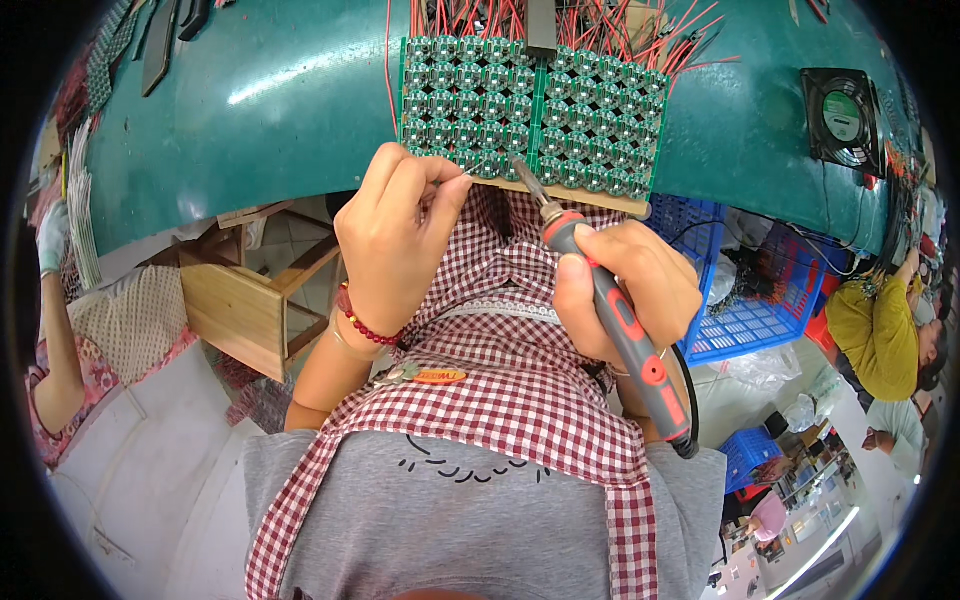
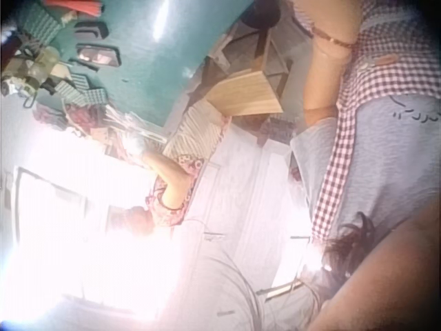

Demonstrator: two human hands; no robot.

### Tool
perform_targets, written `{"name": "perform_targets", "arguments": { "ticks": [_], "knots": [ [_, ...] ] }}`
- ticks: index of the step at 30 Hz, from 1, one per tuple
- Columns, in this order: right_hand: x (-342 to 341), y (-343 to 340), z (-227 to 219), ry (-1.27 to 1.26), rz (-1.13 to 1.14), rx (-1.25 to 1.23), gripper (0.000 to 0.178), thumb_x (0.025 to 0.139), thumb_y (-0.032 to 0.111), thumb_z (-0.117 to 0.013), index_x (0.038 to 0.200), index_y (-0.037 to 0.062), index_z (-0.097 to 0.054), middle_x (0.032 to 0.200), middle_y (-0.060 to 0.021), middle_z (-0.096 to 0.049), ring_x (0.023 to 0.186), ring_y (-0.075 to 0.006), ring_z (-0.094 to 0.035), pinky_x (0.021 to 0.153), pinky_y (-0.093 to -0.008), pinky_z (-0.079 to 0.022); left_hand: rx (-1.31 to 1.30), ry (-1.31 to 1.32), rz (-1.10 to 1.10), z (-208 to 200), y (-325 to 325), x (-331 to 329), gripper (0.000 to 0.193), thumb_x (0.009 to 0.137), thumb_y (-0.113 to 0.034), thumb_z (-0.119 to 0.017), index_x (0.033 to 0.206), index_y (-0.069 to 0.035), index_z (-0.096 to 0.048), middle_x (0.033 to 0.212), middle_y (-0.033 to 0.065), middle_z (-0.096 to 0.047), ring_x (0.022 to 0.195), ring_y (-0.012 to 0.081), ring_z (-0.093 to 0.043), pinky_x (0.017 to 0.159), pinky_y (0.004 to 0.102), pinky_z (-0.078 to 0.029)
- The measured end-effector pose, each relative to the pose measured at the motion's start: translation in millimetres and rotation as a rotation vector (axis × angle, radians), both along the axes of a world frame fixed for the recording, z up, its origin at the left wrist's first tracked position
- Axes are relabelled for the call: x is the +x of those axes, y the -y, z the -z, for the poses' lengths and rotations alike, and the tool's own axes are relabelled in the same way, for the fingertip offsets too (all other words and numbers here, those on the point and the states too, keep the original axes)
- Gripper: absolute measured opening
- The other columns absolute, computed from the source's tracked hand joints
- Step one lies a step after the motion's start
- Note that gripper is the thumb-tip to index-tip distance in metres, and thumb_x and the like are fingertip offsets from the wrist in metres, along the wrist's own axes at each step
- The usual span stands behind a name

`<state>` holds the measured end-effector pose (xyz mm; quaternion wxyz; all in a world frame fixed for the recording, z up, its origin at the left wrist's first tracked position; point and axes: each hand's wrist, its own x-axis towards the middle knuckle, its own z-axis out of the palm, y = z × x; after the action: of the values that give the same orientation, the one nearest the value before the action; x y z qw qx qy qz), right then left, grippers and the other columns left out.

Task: The person solders wires onto a circuit board using a soldering iron.

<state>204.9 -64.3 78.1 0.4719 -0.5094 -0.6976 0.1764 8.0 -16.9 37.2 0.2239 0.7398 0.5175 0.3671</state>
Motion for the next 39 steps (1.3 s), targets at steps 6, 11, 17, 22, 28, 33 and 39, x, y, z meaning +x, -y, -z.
{"name": "perform_targets", "arguments": {
  "ticks": [6, 11, 17, 22, 28, 33, 39],
  "knots": [
    [-4.3, -5.7, 5.5, -0.011, -0.019, 0.000, 0.023, 0.070, -0.005, -0.071, 0.092, -0.0028, -0.064, 0.066, -0.0141, -0.064, 0.052, -0.0231, -0.063, 0.048, -0.0307, -0.049, 0.016, -0.001, -0.024, 2.8, -3.3, 4.4, 0.014, 0.078, -0.007, -0.076, 0.083, -0.008, -0.063, 0.078, 0.0056, -0.055, 0.060, 0.0227, -0.060, 0.051, 0.0343, -0.047],
    [-3.6, -7.6, 8.8, 0.010, -0.029, 0.019, 0.025, 0.068, -0.005, -0.071, 0.092, -0.0035, -0.064, 0.066, -0.0140, -0.064, 0.051, -0.0236, -0.063, 0.048, -0.0305, -0.049, 0.004, -0.024, -0.010, -0.8, -4.8, 4.3, 0.013, 0.079, -0.007, -0.075, 0.083, -0.007, -0.063, 0.079, 0.0055, -0.055, 0.061, 0.0226, -0.061, 0.052, 0.0347, -0.048],
    [-5.4, -7.0, 5.4, 0.069, -0.040, -0.015, 0.025, 0.068, -0.004, -0.071, 0.092, -0.0042, -0.064, 0.064, -0.0140, -0.063, 0.050, -0.0240, -0.062, 0.047, -0.0305, -0.048, -0.006, -0.015, 0.012, 0.8, -4.9, 5.5, 0.013, 0.078, -0.007, -0.076, 0.082, -0.007, -0.063, 0.079, 0.0052, -0.055, 0.062, 0.0223, -0.062, 0.052, 0.0343, -0.049],
    [-3.4, -6.7, 6.4, 0.067, -0.024, 0.021, 0.025, 0.067, -0.004, -0.070, 0.091, -0.0047, -0.064, 0.061, -0.0136, -0.061, 0.049, -0.0240, -0.061, 0.046, -0.0312, -0.049, 0.008, 0.010, 0.008, -1.6, -7.9, 8.8, 0.014, 0.078, -0.003, -0.078, 0.081, -0.005, -0.064, 0.077, 0.0054, -0.059, 0.056, 0.0177, -0.059, 0.050, 0.0306, -0.045],
    [-5.6, -9.1, 7.2, 0.056, -0.039, 0.036, 0.025, 0.067, -0.004, -0.070, 0.091, -0.0050, -0.064, 0.061, -0.0137, -0.061, 0.048, -0.0235, -0.061, 0.045, -0.0308, -0.048, 0.014, -0.017, 0.014, -1.3, -10.0, 10.8, 0.015, 0.077, -0.004, -0.078, 0.082, -0.006, -0.064, 0.076, 0.0051, -0.058, 0.055, 0.0191, -0.058, 0.050, 0.0313, -0.045],
    [-3.4, -7.1, 4.4, 0.070, -0.034, 0.035, 0.024, 0.068, -0.005, -0.069, 0.091, -0.0054, -0.064, 0.060, -0.0136, -0.061, 0.048, -0.0239, -0.061, 0.045, -0.0308, -0.048, -0.004, 0.002, 0.027, -3.5, -10.4, 9.0, 0.013, 0.079, -0.003, -0.075, 0.084, -0.004, -0.063, 0.083, 0.0080, -0.055, 0.064, 0.0236, -0.060, 0.055, 0.0340, -0.048],
    [-0.6, -12.8, 1.3, 0.027, 0.003, 0.063, 0.021, 0.070, -0.004, -0.069, 0.091, -0.0049, -0.064, 0.062, -0.0143, -0.061, 0.049, -0.0233, -0.060, 0.046, -0.0310, -0.048, 0.012, 0.067, -0.027, -2.1, -14.6, 9.0, 0.012, 0.080, 0.001, -0.072, 0.087, -0.002, -0.063, 0.087, 0.0100, -0.054, 0.068, 0.0237, -0.060, 0.057, 0.0346, -0.049]
  ]
}}
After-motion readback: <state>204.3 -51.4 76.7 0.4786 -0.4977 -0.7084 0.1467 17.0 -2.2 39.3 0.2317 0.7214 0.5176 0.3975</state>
